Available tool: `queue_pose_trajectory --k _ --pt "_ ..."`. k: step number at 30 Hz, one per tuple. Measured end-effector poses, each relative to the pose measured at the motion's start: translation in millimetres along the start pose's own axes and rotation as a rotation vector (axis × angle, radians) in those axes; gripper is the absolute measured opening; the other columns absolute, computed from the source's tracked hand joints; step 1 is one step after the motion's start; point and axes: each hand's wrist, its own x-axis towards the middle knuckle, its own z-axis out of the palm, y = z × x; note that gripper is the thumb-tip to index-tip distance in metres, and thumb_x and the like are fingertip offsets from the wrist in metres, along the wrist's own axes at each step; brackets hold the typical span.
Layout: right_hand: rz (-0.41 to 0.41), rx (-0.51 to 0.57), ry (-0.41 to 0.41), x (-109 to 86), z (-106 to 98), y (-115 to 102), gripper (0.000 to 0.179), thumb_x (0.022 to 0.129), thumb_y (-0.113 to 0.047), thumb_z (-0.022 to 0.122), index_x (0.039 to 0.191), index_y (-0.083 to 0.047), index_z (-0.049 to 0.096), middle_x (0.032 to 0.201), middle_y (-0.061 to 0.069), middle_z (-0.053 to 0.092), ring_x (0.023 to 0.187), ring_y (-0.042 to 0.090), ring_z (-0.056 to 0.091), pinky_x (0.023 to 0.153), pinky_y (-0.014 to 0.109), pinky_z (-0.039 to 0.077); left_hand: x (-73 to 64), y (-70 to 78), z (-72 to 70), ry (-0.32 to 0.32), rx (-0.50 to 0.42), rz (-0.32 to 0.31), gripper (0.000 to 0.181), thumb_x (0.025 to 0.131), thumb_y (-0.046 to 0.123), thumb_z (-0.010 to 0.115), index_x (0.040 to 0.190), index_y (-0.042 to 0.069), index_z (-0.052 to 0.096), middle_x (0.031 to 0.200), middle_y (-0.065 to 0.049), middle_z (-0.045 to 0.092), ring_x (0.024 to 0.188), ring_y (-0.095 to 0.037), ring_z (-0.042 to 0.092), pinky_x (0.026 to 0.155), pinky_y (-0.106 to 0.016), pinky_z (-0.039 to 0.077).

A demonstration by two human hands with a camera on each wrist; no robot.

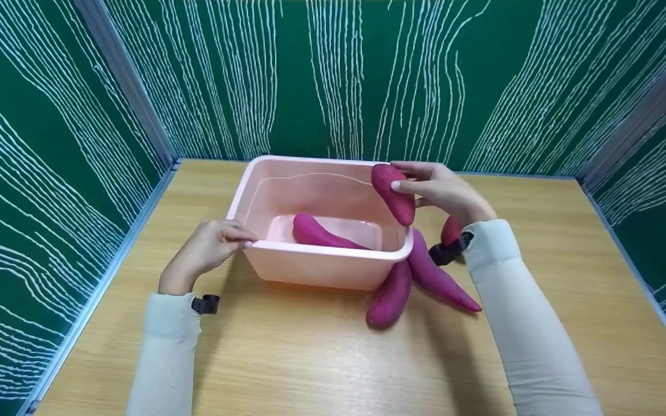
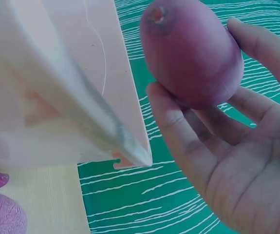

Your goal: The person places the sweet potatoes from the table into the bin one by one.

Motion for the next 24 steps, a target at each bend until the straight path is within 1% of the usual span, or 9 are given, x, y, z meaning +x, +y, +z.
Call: queue_pose_trajectory --k 9,15,24 --pt "-0.02 0.016 -0.016 6.8 6.8 -4.2 0.073 0.081 -0.045 0.073 0.145 -0.023 0.044 0.133 0.008 0.054 0.106 0.024 0.061 0.085 0.03 0.057 -0.4 -0.8 -0.2 -0.004 -0.015 -0.007 0.021 0.087 0.001 0.067 0.104 0.01 0.076 0.11 -0.009 0.07 0.109 -0.03 0.059 0.096 -0.043 0.052" --pt "-0.041 0.011 -0.021 9.0 10.8 -9.0 0.07 0.082 -0.043 0.073 0.143 -0.024 0.045 0.131 0.007 0.054 0.109 0.025 0.058 0.085 0.031 0.057 -0.5 -1.0 0.4 -0.007 -0.027 -0.023 0.021 0.087 0.002 0.067 0.104 0.011 0.076 0.11 -0.008 0.07 0.109 -0.03 0.059 0.095 -0.043 0.052" --pt "-0.023 -0.012 -0.019 16.2 15.9 -13.3 0.068 0.082 -0.043 0.074 0.142 -0.025 0.047 0.13 0.006 0.055 0.114 0.026 0.053 0.085 0.031 0.056 -0.3 -0.1 0.6 -0.005 -0.03 -0.032 0.021 0.088 0.002 0.066 0.103 0.013 0.077 0.11 -0.008 0.07 0.109 -0.03 0.06 0.095 -0.043 0.052"
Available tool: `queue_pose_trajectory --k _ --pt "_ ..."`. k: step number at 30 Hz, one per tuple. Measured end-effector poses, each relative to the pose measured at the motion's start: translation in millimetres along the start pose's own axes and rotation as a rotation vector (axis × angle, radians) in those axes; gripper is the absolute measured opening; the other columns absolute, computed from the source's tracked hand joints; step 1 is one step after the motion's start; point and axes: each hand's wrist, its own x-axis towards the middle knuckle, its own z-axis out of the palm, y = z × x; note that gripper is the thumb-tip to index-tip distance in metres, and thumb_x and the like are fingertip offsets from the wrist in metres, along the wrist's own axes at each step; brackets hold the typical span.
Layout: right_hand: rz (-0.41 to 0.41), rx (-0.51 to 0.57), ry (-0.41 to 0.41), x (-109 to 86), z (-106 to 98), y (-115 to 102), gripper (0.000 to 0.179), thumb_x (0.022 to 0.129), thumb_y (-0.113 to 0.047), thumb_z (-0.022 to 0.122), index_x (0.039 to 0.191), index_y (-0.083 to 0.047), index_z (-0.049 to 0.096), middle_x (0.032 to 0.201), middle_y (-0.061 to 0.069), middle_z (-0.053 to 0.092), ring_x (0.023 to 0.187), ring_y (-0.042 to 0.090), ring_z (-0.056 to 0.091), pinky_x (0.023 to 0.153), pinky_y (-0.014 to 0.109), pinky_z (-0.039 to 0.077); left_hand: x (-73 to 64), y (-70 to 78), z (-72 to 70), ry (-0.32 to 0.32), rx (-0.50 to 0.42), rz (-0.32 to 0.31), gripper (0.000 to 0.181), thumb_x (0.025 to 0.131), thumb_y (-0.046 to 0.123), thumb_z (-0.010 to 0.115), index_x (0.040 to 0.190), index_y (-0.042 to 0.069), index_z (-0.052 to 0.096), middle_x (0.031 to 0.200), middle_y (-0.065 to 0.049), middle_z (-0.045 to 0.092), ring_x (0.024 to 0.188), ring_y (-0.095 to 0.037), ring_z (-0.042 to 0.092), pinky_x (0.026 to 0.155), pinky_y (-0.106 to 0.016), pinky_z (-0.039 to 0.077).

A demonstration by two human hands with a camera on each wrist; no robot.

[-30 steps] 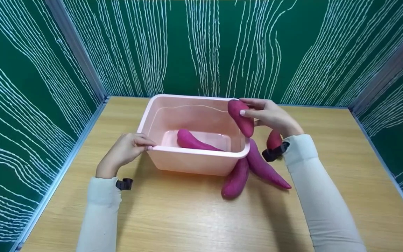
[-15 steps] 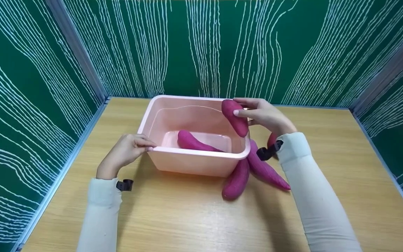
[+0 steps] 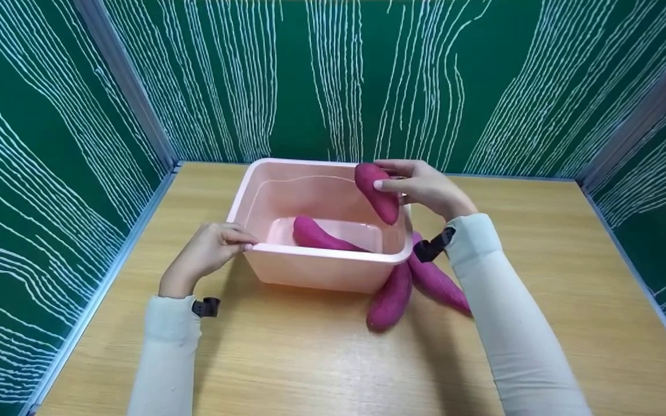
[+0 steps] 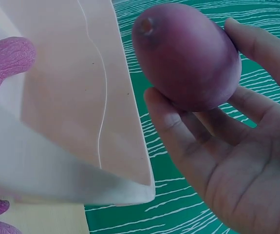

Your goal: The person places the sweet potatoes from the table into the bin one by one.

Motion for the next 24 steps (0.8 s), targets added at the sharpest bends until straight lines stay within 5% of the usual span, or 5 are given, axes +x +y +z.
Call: queue_pose_trajectory --k 10,24 --pt "0.002 0.061 -0.025 8.7 5.9 -2.2 0.066 0.085 -0.035 0.073 0.144 -0.021 0.045 0.131 0.01 0.054 0.11 0.026 0.055 0.082 0.029 0.057 -2.2 1.4 -0.8 0.017 0.038 0.059 0.019 0.086 0.002 0.069 0.102 0.009 0.077 0.106 -0.008 0.071 0.103 -0.028 0.061 0.092 -0.042 0.055" --pt "0.012 0.027 -0.031 16.5 10.8 0.8 0.067 0.085 -0.037 0.072 0.144 -0.02 0.045 0.131 0.01 0.054 0.108 0.026 0.057 0.081 0.029 0.057 -0.5 1.1 0.0 -0.002 0.003 0.001 0.021 0.087 0.001 0.067 0.104 0.01 0.076 0.11 -0.009 0.07 0.109 -0.03 0.059 0.096 -0.043 0.052"
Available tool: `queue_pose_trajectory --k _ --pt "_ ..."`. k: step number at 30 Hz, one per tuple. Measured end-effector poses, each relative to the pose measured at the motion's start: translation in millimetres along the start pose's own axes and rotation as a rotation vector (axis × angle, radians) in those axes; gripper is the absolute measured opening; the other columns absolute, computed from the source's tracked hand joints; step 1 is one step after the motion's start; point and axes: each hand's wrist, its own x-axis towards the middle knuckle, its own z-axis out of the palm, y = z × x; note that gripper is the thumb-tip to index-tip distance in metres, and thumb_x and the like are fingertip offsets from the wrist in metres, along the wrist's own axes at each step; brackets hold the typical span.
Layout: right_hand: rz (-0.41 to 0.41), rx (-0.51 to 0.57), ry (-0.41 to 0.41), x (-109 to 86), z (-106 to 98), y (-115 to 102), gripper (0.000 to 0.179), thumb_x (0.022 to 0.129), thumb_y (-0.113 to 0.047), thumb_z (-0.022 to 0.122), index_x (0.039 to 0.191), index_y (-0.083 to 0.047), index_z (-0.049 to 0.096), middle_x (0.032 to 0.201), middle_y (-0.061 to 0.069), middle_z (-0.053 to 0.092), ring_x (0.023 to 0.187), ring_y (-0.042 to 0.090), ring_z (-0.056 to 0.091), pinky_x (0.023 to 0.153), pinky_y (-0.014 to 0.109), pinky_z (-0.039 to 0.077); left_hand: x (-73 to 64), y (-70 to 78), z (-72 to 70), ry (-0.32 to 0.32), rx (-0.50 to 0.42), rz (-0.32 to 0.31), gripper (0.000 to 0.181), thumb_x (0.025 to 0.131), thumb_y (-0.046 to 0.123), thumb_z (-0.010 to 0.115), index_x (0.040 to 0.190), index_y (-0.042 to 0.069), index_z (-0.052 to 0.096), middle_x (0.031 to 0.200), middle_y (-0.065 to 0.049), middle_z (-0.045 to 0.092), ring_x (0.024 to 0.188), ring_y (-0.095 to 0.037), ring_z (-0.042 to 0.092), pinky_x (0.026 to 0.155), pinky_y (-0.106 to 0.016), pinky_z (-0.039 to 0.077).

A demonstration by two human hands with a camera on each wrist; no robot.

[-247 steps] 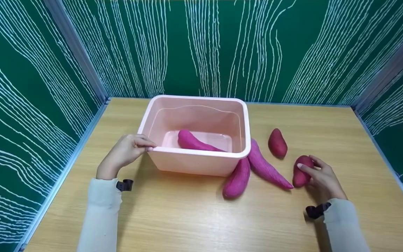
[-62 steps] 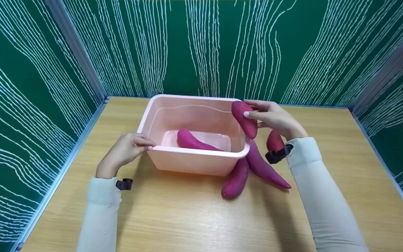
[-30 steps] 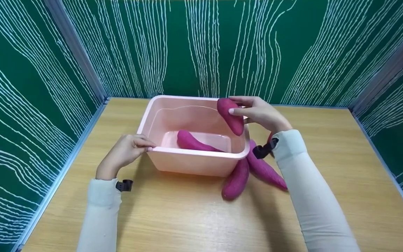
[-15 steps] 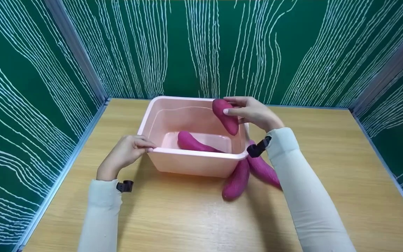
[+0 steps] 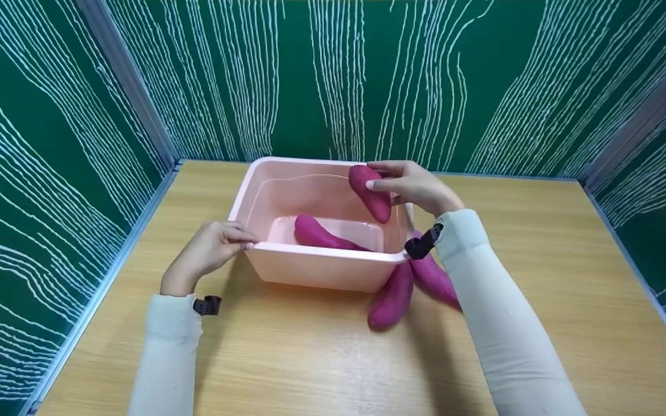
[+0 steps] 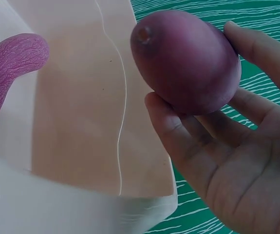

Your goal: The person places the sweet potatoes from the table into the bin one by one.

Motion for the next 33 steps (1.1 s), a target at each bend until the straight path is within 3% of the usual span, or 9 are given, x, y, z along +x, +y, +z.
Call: queue_pose_trajectory --k 23,33 --pt "0.003 -0.021 -0.022 4.6 4.8 -5.5 0.066 0.086 -0.035 0.072 0.145 -0.021 0.044 0.131 0.009 0.054 0.11 0.028 0.057 0.086 0.035 0.057 0.2 1.2 -1.2 0.019 0.029 0.057 0.018 0.086 0.003 0.069 0.101 0.009 0.077 0.106 -0.009 0.071 0.102 -0.028 0.062 0.093 -0.041 0.055" --pt "0.001 -0.029 -0.012 4.8 2.9 -3.2 0.066 0.086 -0.036 0.071 0.145 -0.021 0.044 0.132 0.01 0.053 0.11 0.027 0.057 0.086 0.033 0.057 -0.1 0.9 -0.3 0.008 0.021 0.019 0.021 0.087 0.003 0.068 0.105 0.011 0.076 0.111 -0.009 0.07 0.109 -0.03 0.06 0.095 -0.044 0.053"
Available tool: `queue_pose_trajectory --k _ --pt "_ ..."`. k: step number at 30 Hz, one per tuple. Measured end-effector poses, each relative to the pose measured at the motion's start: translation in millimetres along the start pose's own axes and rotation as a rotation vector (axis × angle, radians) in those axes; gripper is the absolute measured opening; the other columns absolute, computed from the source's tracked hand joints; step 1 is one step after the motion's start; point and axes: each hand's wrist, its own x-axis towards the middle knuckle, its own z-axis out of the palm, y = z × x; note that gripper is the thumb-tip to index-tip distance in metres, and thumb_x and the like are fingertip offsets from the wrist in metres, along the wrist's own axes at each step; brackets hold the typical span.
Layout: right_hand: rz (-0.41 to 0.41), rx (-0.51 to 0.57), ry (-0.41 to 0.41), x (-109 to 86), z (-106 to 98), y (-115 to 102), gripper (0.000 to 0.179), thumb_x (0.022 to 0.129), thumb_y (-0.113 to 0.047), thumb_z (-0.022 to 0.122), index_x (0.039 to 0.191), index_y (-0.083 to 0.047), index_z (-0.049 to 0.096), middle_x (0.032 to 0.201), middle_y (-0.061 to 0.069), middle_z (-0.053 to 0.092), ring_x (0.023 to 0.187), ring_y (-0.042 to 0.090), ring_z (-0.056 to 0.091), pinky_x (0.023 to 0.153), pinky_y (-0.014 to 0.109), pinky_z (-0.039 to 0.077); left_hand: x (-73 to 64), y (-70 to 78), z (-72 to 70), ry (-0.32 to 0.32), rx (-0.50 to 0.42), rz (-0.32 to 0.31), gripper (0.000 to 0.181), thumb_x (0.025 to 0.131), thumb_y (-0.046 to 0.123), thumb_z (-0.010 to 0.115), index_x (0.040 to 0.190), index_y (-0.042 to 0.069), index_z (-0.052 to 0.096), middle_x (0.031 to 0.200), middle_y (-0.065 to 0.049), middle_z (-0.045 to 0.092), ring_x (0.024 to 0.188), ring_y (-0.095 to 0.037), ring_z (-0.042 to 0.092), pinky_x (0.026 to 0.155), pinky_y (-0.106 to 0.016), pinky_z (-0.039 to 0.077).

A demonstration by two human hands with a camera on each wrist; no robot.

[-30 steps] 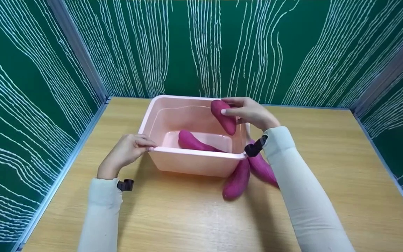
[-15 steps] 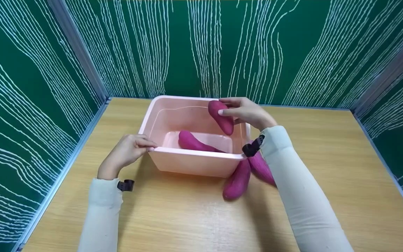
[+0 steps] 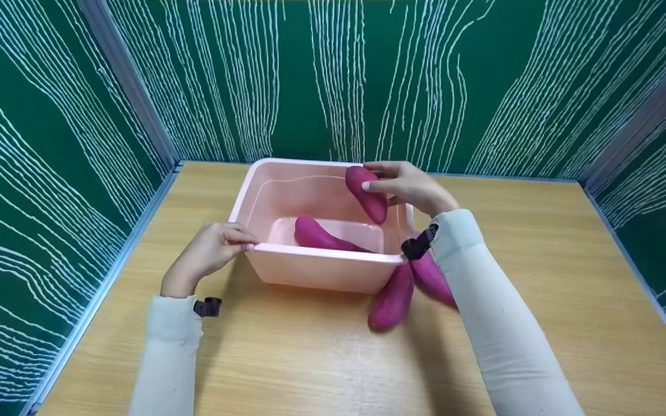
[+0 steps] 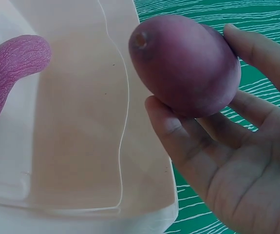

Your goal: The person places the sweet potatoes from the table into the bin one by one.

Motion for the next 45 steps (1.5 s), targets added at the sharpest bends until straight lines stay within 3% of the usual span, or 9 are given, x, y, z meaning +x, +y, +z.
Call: queue_pose_trajectory --k 6,13,22,26,34,42,45 --pt "0.006 0.008 0.006 -0.8 1.4 1.9 0.065 0.086 -0.036 0.071 0.144 -0.022 0.045 0.13 0.008 0.055 0.107 0.027 0.059 0.084 0.033 0.057 0.4 -0.3 0.3 -0.004 -0.011 -0.017 0.022 0.087 0.002 0.068 0.105 0.012 0.076 0.112 -0.009 0.07 0.111 -0.031 0.06 0.095 -0.044 0.052" --pt "0.004 0.051 0.01 -1.3 2.8 4.3 0.065 0.087 -0.032 0.071 0.144 -0.019 0.044 0.131 0.01 0.054 0.107 0.027 0.059 0.084 0.033 0.057 -0.3 -3.5 0.0 0.026 0.024 0.089 0.019 0.086 0.002 0.068 0.101 0.009 0.077 0.106 -0.009 0.071 0.103 -0.029 0.062 0.091 -0.043 0.055" --pt "-0.032 0.084 -0.005 -1.9 0.2 7.5 0.063 0.089 -0.028 0.068 0.145 -0.015 0.042 0.144 0.01 0.048 0.117 0.026 0.058 0.094 0.04 0.054 0.1 -1.2 -0.7 0.005 -0.004 -0.002 0.021 0.088 0.002 0.066 0.104 0.011 0.076 0.111 -0.009 0.07 0.11 -0.031 0.06 0.095 -0.044 0.052" --pt "-0.045 0.085 -0.011 -2.4 0.2 8.6 0.062 0.09 -0.027 0.068 0.145 -0.013 0.042 0.145 0.011 0.047 0.12 0.025 0.057 0.096 0.043 0.052 0.9 -1.9 -0.1 0.006 -0.015 -0.013 0.021 0.088 0.002 0.067 0.103 0.012 0.076 0.111 -0.009 0.07 0.111 -0.031 0.06 0.095 -0.045 0.051" --pt "-0.054 0.067 -0.007 -4.6 1.1 8.6 0.059 0.09 -0.026 0.067 0.143 -0.013 0.044 0.143 0.01 0.05 0.121 0.026 0.057 0.092 0.037 0.055 0.7 -2.5 0.3 0.006 -0.013 -0.027 0.02 0.088 0.004 0.067 0.104 0.012 0.076 0.11 -0.008 0.071 0.111 -0.031 0.06 0.095 -0.045 0.052" --pt "-0.038 0.077 0.009 -8.8 -0.4 7.4 0.056 0.09 -0.024 0.066 0.142 -0.015 0.046 0.14 0.01 0.052 0.111 0.024 0.061 0.09 0.035 0.056 -0.5 -2.5 0.0 0.031 0.006 0.05 0.017 0.087 0.004 0.068 0.098 0.012 0.078 0.104 -0.007 0.072 0.102 -0.028 0.062 0.091 -0.042 0.056" --pt "-0.032 0.064 0.019 -11.2 -1.6 6.6 0.056 0.09 -0.025 0.067 0.141 -0.016 0.047 0.138 0.008 0.054 0.108 0.023 0.062 0.092 0.038 0.055 -1.1 -1.8 0.0 0.032 0.007 0.051 0.017 0.087 0.003 0.068 0.098 0.011 0.078 0.104 -0.007 0.072 0.102 -0.027 0.062 0.091 -0.042 0.055"
